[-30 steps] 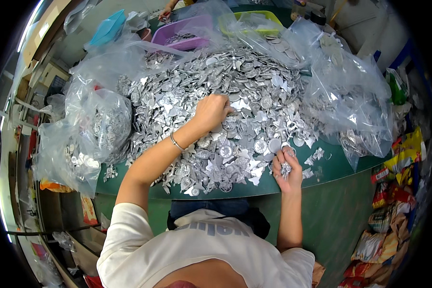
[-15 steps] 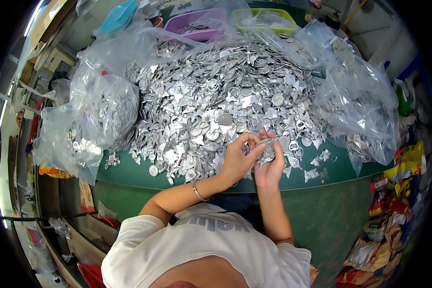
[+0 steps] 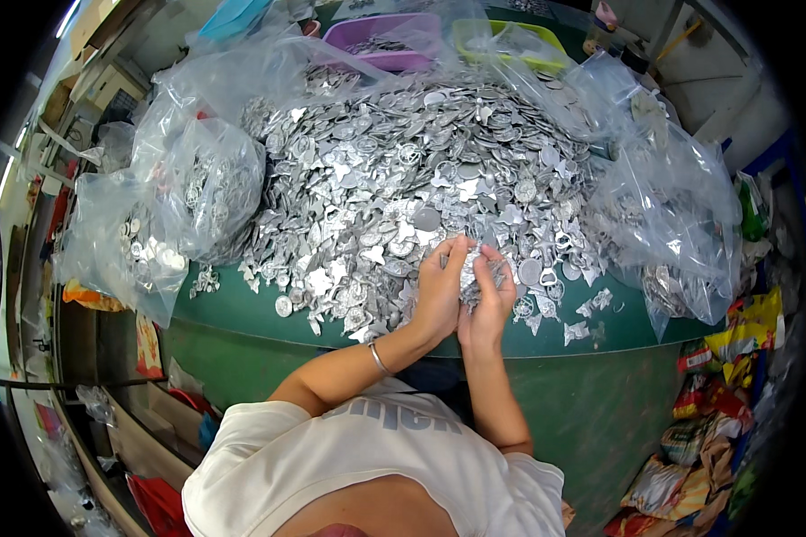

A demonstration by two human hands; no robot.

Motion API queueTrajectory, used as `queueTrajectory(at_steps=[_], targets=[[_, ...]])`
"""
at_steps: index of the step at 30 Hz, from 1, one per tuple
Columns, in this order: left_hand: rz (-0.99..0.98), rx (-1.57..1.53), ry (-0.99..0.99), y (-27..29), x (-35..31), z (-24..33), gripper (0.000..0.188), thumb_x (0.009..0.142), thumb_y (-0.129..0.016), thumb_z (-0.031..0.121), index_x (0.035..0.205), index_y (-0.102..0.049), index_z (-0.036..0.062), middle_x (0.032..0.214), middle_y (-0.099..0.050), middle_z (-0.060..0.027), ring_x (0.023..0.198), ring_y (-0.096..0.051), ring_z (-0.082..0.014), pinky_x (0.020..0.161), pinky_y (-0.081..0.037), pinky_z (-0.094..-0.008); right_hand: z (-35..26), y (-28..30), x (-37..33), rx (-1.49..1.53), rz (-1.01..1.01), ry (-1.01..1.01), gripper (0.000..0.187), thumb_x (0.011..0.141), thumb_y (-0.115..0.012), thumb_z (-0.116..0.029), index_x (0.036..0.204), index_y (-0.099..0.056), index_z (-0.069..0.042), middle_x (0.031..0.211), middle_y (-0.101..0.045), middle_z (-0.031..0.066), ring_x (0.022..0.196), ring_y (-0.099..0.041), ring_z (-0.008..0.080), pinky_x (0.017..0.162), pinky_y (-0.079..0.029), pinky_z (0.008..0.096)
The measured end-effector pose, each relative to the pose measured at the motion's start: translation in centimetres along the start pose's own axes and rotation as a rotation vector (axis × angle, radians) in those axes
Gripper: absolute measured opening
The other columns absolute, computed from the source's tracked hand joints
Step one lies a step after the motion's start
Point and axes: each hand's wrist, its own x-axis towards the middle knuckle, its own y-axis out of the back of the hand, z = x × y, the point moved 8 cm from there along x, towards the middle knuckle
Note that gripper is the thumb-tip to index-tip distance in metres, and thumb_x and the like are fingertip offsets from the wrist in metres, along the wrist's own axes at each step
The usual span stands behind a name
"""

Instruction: The person sorts small metal pieces by hand on a green workbench, picking up pieces from a large central pile and moving them into smaller groups or plastic bags.

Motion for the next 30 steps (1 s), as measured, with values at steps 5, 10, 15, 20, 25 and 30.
queueTrajectory(at_steps=[5,10,15,20,25,30], targets=[[-0.139,0.130,-0.193,-1.6,-2.0,2.6,0.035,0.091,-0.056,0.018,0.120,-0.052,-0.0016,0.110,-0.060,-0.0116,0.106,-0.052,-0.0152,0.093,-0.039,-0.0285,0.5,-0.1,0.1,-0.097,-0.142,0.062,0.036,0.093,-0.052,-0.023,0.123,-0.045,-0.004,0.109,-0.054,0.0086,0.098,-0.053,0.0171,0.082,-0.045,0.0313],[-0.023,0.033,-0.142,-0.1,-1.3,1.2,0.038,0.087,-0.060,0.014,0.122,-0.049,0.0007,0.110,-0.058,-0.0120,0.103,-0.054,-0.0134,0.084,-0.045,-0.0256,-1.4,-4.3,-1.1,-0.164,-0.173,0.134,0.044,0.099,-0.034,-0.032,0.130,-0.040,-0.002,0.120,-0.048,0.0100,0.102,-0.050,0.0139,0.083,-0.044,0.0285],[0.129,-0.711,0.225,3.6,0.6,-1.1,0.039,0.089,-0.056,0.010,0.127,-0.043,0.0084,0.099,-0.056,-0.0078,0.075,-0.053,-0.0112,0.055,-0.043,-0.0196,-2.7,-7.5,0.8,-0.614,-0.487,0.408,0.040,0.097,-0.037,-0.030,0.124,-0.049,-0.002,0.128,-0.048,0.0112,0.108,-0.048,0.0200,0.091,-0.037,0.0339],[-0.020,-0.736,0.334,4.7,0.9,-0.3,0.039,0.090,-0.055,0.013,0.127,-0.042,0.0110,0.095,-0.055,-0.0079,0.068,-0.049,-0.0127,0.043,-0.035,-0.0199,-0.5,-10.0,6.4,-1.412,-0.455,0.784,0.023,0.087,-0.056,-0.016,0.105,-0.061,-0.002,0.102,-0.061,0.0095,0.103,-0.051,0.0260,0.094,-0.031,0.0406],[-0.076,-0.720,0.433,5.6,-0.3,0.7,0.037,0.095,-0.042,0.036,0.123,-0.048,0.0124,0.095,-0.057,-0.0092,0.066,-0.050,-0.0151,0.042,-0.032,-0.0194,0.1,-9.9,5.4,-1.592,-0.390,1.005,0.023,0.080,-0.063,-0.015,0.100,-0.063,-0.005,0.084,-0.056,0.0083,0.087,-0.050,0.0259,0.083,-0.032,0.0386],[-0.103,-0.775,0.477,6.2,-0.5,-0.8,0.037,0.095,-0.039,0.033,0.125,-0.047,0.0123,0.093,-0.057,-0.0088,0.065,-0.052,-0.0147,0.039,-0.032,-0.0201,-0.5,-9.2,5.0,-1.452,-0.682,0.819,0.017,0.075,-0.065,-0.007,0.091,-0.065,-0.004,0.087,-0.057,0.0079,0.092,-0.051,0.0279,0.081,-0.037,0.0382]])
